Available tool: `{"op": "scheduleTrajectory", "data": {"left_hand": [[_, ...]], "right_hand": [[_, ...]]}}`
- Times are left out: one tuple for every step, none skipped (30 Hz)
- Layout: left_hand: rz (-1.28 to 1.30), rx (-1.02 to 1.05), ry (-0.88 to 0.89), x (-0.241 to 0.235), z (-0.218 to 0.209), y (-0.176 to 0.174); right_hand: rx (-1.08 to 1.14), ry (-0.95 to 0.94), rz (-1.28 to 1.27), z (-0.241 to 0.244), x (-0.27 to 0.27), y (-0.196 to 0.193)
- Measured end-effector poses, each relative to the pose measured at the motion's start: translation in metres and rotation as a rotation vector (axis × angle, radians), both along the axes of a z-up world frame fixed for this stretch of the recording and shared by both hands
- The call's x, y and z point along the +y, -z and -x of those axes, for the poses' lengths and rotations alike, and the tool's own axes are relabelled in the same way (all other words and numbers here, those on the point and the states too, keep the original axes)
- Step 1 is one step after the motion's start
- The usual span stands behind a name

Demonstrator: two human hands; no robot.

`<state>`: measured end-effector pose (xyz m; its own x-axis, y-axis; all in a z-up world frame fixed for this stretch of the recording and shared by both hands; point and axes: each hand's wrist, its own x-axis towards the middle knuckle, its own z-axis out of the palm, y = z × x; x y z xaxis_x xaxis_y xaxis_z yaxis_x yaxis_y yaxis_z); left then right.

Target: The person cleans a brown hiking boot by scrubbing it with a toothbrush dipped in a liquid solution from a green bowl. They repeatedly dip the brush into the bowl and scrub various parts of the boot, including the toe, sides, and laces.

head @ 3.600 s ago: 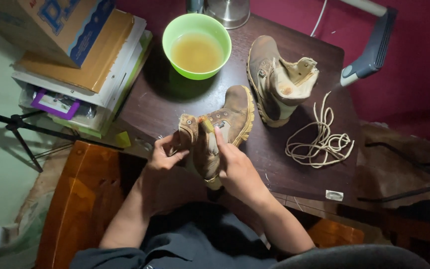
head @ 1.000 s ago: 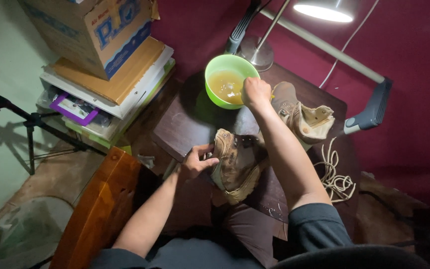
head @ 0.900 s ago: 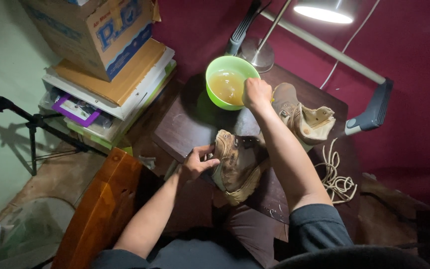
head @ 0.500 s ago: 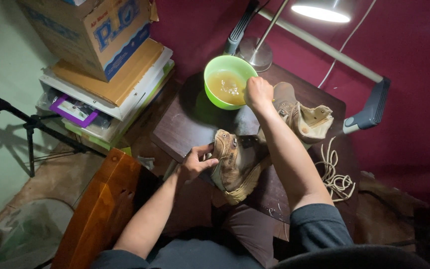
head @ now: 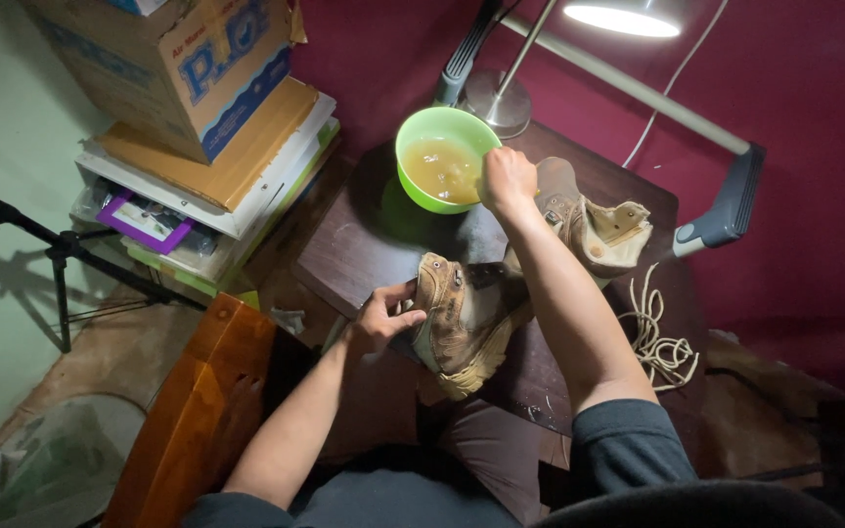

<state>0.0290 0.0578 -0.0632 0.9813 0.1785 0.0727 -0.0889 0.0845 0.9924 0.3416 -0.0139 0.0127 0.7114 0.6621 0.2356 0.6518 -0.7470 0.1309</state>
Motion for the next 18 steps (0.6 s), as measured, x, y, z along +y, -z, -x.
{"op": "scheduleTrajectory", "data": {"left_hand": [[-0.008, 0.007, -0.007, 0.0, 0.0, 0.0], [-0.015, 0.015, -0.013, -0.001, -0.001, 0.0], [-0.016, 0.016, -0.012, -0.002, -0.001, 0.0], [-0.026, 0.038, -0.023, -0.003, -0.002, 0.0], [-0.035, 0.058, -0.034, -0.003, -0.003, 0.0], [-0.036, 0.059, -0.033, -0.002, -0.003, 0.002], [-0.03, 0.038, -0.014, -0.001, -0.004, 0.004], [-0.023, 0.017, 0.006, 0.0, -0.004, 0.007], [-0.024, 0.018, 0.007, 0.0, -0.004, 0.009], [-0.019, 0.011, 0.003, 0.001, -0.004, 0.011], [-0.014, 0.004, -0.001, 0.001, -0.004, 0.013], [-0.014, 0.006, -0.001, 0.002, -0.003, 0.014], [0.0, 0.001, 0.004, 0.003, -0.003, 0.016], [0.015, -0.003, 0.009, 0.004, -0.003, 0.018], [0.015, -0.002, 0.01, 0.003, -0.004, 0.017], [0.029, -0.004, 0.009, 0.002, -0.004, 0.016], [0.042, -0.007, 0.007, 0.001, -0.004, 0.015], [0.042, -0.007, 0.007, 0.0, -0.004, 0.01]], "right_hand": [[0.007, -0.013, -0.017, 0.004, -0.001, -0.003], [0.015, -0.027, -0.034, 0.007, -0.001, -0.006], [0.016, -0.026, -0.035, 0.006, -0.001, -0.004], [0.014, -0.015, -0.014, 0.004, -0.002, -0.003], [0.012, -0.004, 0.006, 0.002, -0.002, -0.002], [0.012, -0.003, 0.006, 0.0, -0.002, 0.0], [0.011, -0.013, -0.003, -0.002, -0.003, 0.002], [0.009, -0.022, -0.011, -0.004, -0.004, 0.005], [0.01, -0.021, -0.011, -0.002, -0.004, 0.003], [0.013, -0.026, -0.017, 0.0, -0.004, 0.0], [0.018, -0.032, -0.022, 0.003, -0.004, -0.001], [0.019, -0.032, -0.023, 0.004, -0.004, -0.003], [0.012, -0.027, -0.02, 0.005, -0.004, -0.005], [0.006, -0.023, -0.017, 0.006, -0.005, -0.007], [0.007, -0.021, -0.017, 0.004, -0.004, -0.005], [0.027, -0.019, -0.037, 0.002, -0.003, -0.004], [0.046, -0.017, -0.056, 0.0, -0.001, -0.003], [0.047, -0.016, -0.056, 0.001, -0.002, -0.003]]}}
